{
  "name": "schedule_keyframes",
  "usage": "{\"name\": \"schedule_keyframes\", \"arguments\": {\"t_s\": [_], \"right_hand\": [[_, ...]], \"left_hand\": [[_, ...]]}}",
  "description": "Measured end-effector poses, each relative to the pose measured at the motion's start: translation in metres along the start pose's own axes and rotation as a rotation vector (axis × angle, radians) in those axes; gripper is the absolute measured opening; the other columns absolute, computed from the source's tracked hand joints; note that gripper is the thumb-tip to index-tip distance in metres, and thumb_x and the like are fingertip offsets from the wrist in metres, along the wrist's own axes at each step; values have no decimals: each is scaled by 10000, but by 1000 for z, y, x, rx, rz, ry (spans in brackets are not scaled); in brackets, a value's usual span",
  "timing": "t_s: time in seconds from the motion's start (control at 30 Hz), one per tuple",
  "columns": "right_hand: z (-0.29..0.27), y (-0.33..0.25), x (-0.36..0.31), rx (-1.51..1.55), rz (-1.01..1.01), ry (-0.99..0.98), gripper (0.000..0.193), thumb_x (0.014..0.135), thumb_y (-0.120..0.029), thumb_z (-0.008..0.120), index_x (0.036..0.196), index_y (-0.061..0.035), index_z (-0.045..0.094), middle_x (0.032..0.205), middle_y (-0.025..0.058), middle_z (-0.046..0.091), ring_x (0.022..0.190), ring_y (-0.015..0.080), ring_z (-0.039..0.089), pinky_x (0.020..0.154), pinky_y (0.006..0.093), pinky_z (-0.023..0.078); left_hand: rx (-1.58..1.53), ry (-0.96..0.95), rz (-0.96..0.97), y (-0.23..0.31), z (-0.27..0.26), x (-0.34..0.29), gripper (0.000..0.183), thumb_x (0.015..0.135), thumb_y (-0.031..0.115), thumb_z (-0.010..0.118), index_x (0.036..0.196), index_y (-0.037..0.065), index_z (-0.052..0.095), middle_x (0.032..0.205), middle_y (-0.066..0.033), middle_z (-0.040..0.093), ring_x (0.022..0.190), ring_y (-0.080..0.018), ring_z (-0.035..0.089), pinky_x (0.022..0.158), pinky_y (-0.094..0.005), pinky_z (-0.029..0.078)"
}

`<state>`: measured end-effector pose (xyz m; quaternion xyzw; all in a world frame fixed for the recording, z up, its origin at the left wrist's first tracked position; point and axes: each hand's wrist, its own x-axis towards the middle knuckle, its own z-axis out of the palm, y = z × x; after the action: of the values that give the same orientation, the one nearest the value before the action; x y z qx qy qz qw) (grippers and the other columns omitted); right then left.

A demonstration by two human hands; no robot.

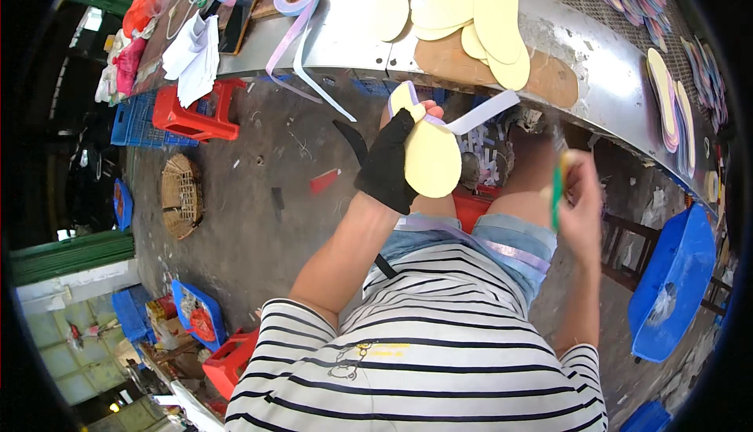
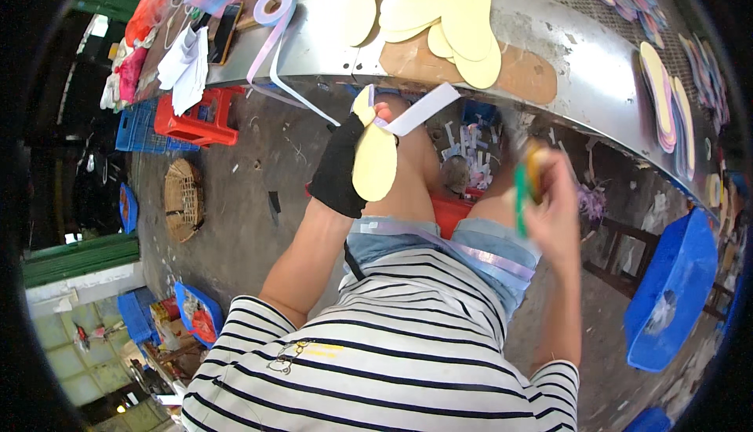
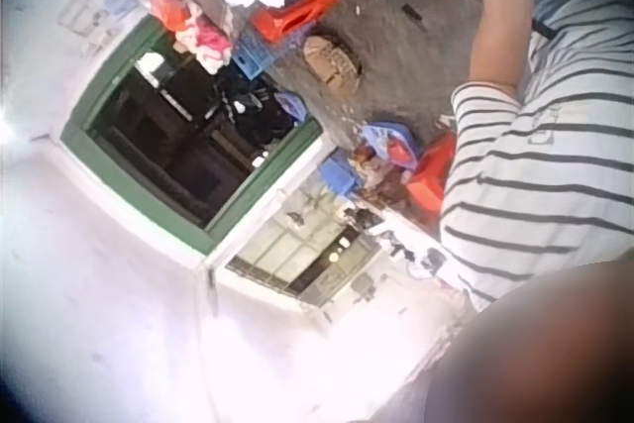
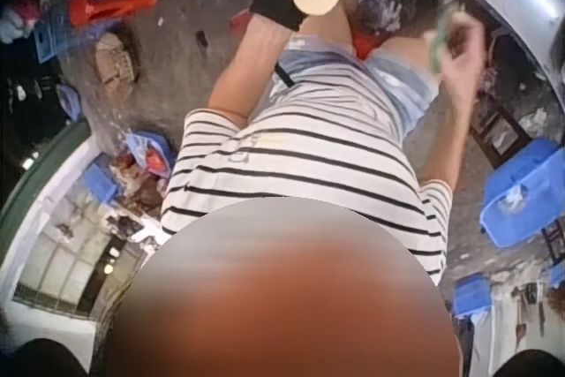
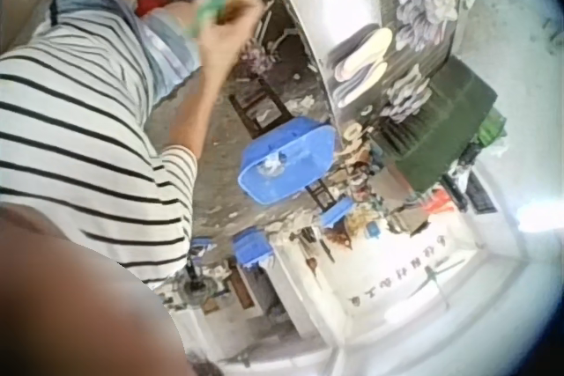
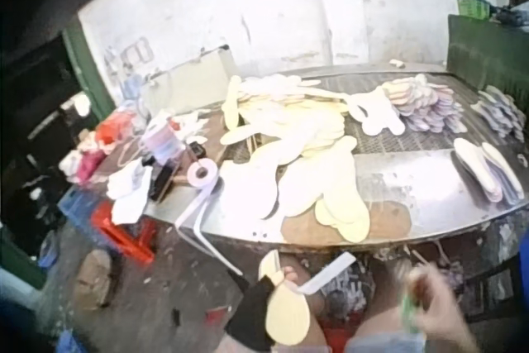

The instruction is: The recorder is applying a decorative or functional border strip to shoe insoles by hand.

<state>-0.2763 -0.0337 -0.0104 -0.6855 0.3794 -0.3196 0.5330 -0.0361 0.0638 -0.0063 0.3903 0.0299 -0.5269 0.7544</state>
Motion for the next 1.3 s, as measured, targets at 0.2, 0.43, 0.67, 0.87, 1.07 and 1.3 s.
{"name": "schedule_keyframes", "arguments": {"t_s": [0.2, 0.43, 0.67, 0.87, 1.07, 1.3], "right_hand": [[39, 20, -52, -197, 2, -110, 495, 601, -209, 822, 909, -35, 476, 710, 65, 524, 659, 145, 525, 630, 260, 433], [51, 23, -44, -149, 0, -85, 532, 591, -211, 836, 883, -33, 429, 681, 59, 495, 604, 143, 464, 579, 257, 411], [25, 34, -54, -276, -66, 6, 399, 624, -189, 811, 769, -32, 474, 600, 31, 433, 520, 107, 404, 479, 255, 343], [-40, -3, 50, -851, 48, 302, 419, 671, -271, 777, 809, 9, 496, 663, 143, 540, 596, 279, 532, 565, 352, 426], [16, -31, 53, -160, -193, -32, 154, 797, -122, 648, 782, 14, 578, 688, 42, 524, 614, 118, 488, 540, 246, 382], [42, -31, 37, -45, -293, -249, 181, 834, -113, 603, 781, 14, 485, 653, 8, 467, 581, 56, 394, 507, 217, 335]], "left_hand": [[-58, -95, -15, -15, -14, 9, 273, 881, 179, 566, 1128, 71, 524, 934, -42, 622, 639, -189, 586, 465, -271, 523], [84, -93, -88, -22, -4, -5, 244, 866, 140, 567, 1084, 37, 532, 946, -76, 621, 850, -174, 613, 726, -298, 529], [226, -98, -66, -22, -1, 0, 292, 832, 173, 617, 1069, 28, 526, 939, -98, 616, 833, -191, 615, 687, -327, 537], [400, -180, 112, -11, 35, -3, 228, 811, 142, 618, 993, 13, 569, 832, -113, 622, 785, -191, 623, 647, -321, 518], [502, -220, 306, -13, 51, -3, 172, 804, 134, 630, 927, 13, 621, 791, -49, 616, 722, -128, 584, 653, -256, 466], [601, -212, 388, -10, 59, -2, 137, 814, 103, 626, 916, 11, 639, 808, -13, 609, 716, -80, 537, 641, -232, 429]]}}
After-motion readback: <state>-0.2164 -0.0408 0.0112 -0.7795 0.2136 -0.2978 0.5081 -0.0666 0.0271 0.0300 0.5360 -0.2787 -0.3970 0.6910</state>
